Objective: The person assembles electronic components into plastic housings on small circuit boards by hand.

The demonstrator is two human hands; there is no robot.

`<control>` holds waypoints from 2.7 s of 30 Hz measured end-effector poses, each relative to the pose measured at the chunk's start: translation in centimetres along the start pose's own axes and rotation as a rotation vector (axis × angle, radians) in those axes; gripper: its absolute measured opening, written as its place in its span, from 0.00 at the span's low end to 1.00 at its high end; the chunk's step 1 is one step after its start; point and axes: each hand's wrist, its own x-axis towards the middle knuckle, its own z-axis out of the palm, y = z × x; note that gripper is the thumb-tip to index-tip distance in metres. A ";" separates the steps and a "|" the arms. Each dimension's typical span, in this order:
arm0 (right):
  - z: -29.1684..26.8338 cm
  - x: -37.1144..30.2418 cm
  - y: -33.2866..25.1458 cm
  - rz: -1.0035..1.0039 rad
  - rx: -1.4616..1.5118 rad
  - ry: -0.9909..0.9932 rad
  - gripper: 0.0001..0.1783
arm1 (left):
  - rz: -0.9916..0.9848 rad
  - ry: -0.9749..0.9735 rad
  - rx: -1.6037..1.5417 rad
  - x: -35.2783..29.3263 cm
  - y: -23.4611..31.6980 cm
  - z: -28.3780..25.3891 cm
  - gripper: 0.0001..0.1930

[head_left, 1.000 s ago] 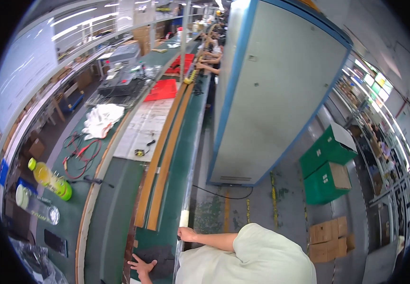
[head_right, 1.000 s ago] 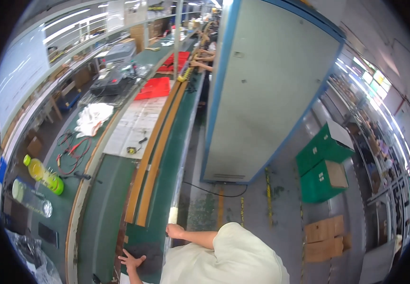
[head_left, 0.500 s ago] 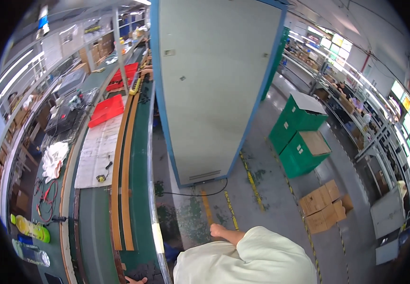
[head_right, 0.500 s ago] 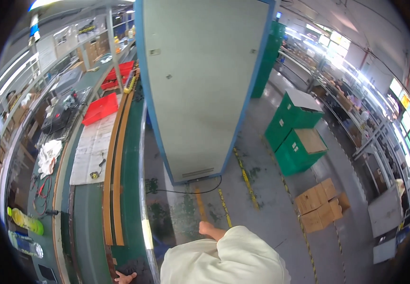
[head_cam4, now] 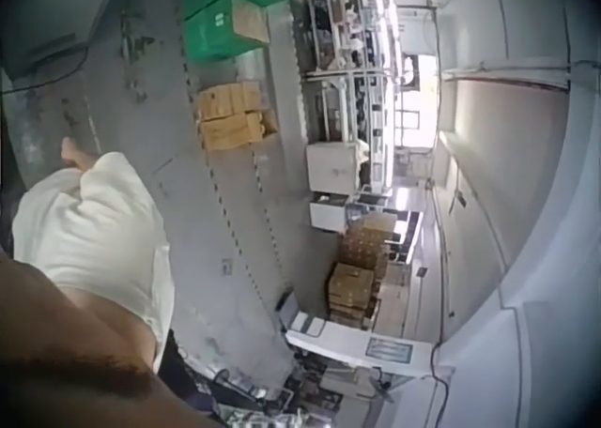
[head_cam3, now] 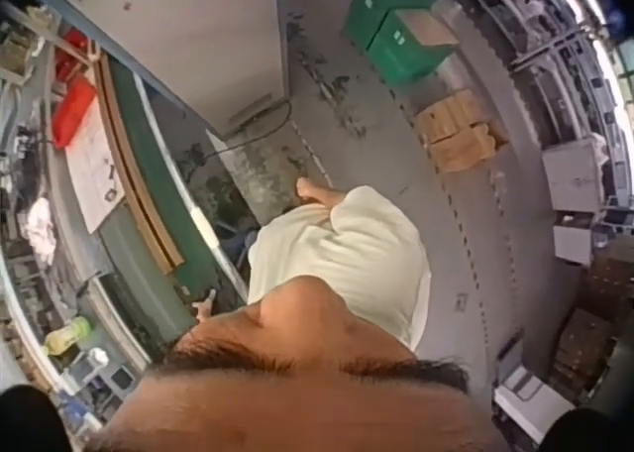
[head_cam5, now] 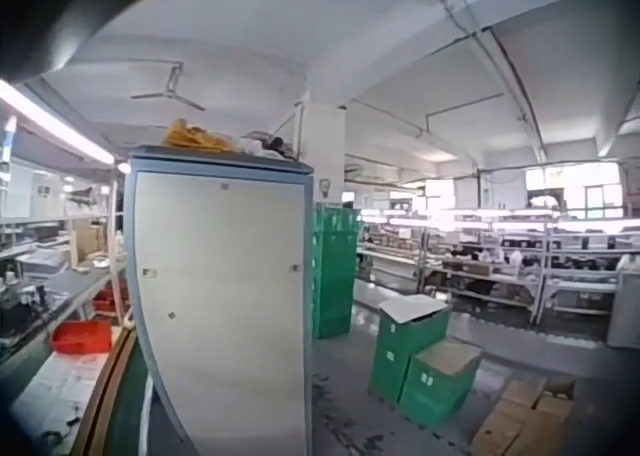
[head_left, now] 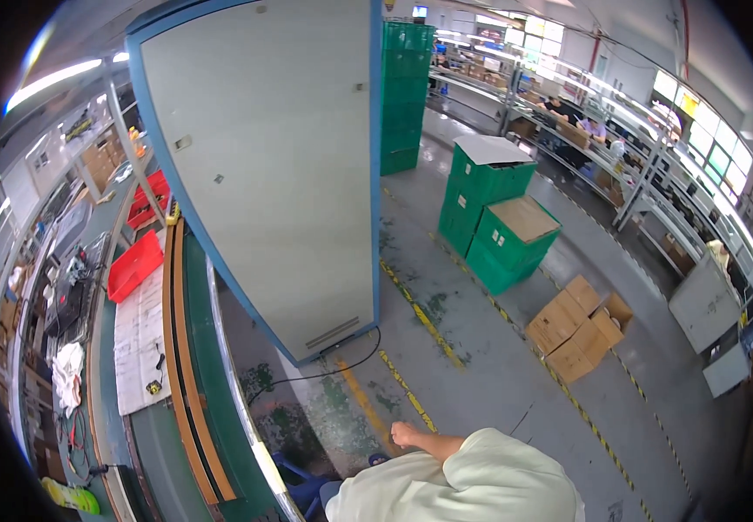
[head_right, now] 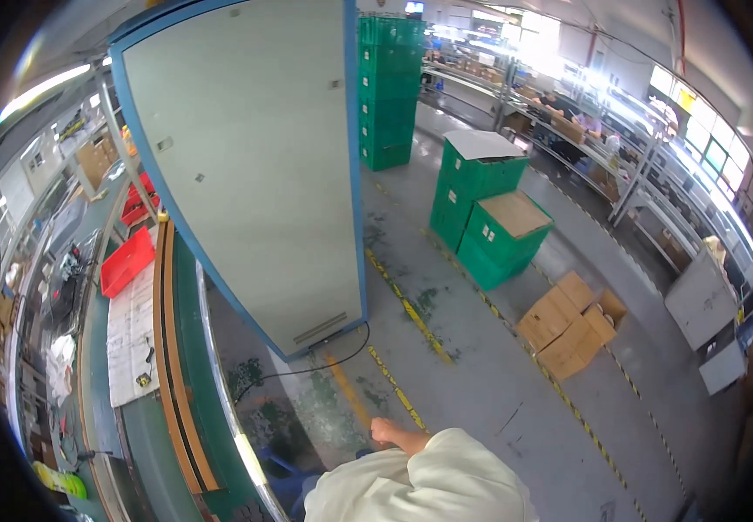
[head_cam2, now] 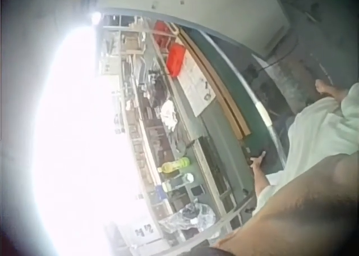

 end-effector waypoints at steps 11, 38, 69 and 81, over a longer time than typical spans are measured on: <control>4.1 -2.4 7.5 -0.048 -0.071 0.081 0.12 | 0.121 -0.047 -0.104 5.4 -2.4 2.0 0.78; 4.8 -5.8 -0.3 -0.027 0.041 0.072 0.14 | 0.205 -0.496 -0.483 -5.6 -3.6 -3.3 0.58; 4.5 -3.4 2.0 -0.017 0.038 0.106 0.15 | 0.410 -0.231 -0.187 -2.9 0.4 -6.5 0.55; 3.2 -5.2 1.2 0.048 0.039 0.065 0.17 | 0.392 -0.239 -0.091 -2.4 -2.1 -3.2 0.56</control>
